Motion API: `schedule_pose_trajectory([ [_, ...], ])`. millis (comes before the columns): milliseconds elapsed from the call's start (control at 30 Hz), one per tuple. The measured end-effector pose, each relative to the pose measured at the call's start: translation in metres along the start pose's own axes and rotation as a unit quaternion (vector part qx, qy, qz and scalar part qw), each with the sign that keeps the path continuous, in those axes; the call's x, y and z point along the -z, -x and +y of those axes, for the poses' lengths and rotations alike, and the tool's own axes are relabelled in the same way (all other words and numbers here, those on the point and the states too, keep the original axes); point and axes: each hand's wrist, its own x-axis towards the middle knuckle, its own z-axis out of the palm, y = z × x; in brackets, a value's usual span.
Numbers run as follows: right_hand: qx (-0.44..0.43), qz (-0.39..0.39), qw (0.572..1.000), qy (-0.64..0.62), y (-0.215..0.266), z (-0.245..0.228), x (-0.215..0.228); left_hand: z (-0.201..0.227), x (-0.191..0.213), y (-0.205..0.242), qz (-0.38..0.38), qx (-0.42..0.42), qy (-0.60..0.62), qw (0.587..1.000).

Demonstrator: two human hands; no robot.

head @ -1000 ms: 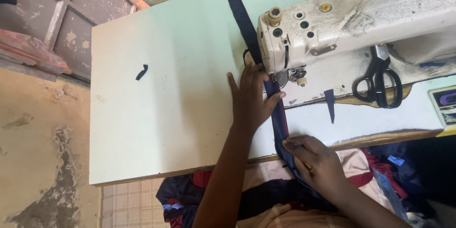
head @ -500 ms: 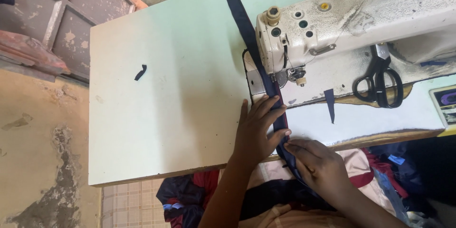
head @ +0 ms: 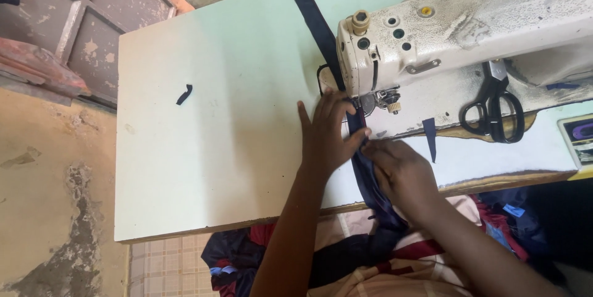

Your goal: Guiding a long strip of fabric through an industrial sewing machine to create a continuous stitched seam.

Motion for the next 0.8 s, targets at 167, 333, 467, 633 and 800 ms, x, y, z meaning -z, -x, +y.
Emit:
schedule_pose_trajectory([
  [167,-0.012,-0.007,0.999,-0.042,-0.023,0.017,-0.002,-0.002,0.004,-0.022,-0.018,0.055,0.014,0.998],
  [333,0.002,-0.024,0.999,-0.037,0.006,-0.006,0.017,0.002,0.005,-0.023,0.004,0.070,0.007,0.998],
  [467,0.068,0.003,0.995,-0.072,0.051,-0.023,-0.015,0.002,-0.014,-0.017,0.099,0.062,-0.034,0.993],
  [633,-0.286,-0.109,0.836,-0.456,0.088,-0.019,-0.037,0.048,-0.020,0.040,0.243,0.191,0.437,0.845],
  [800,-0.327,-0.159,0.694,-0.622,0.048,-0.018,0.036,0.084,0.029,0.194,-0.149,0.215,0.649,0.715],
])
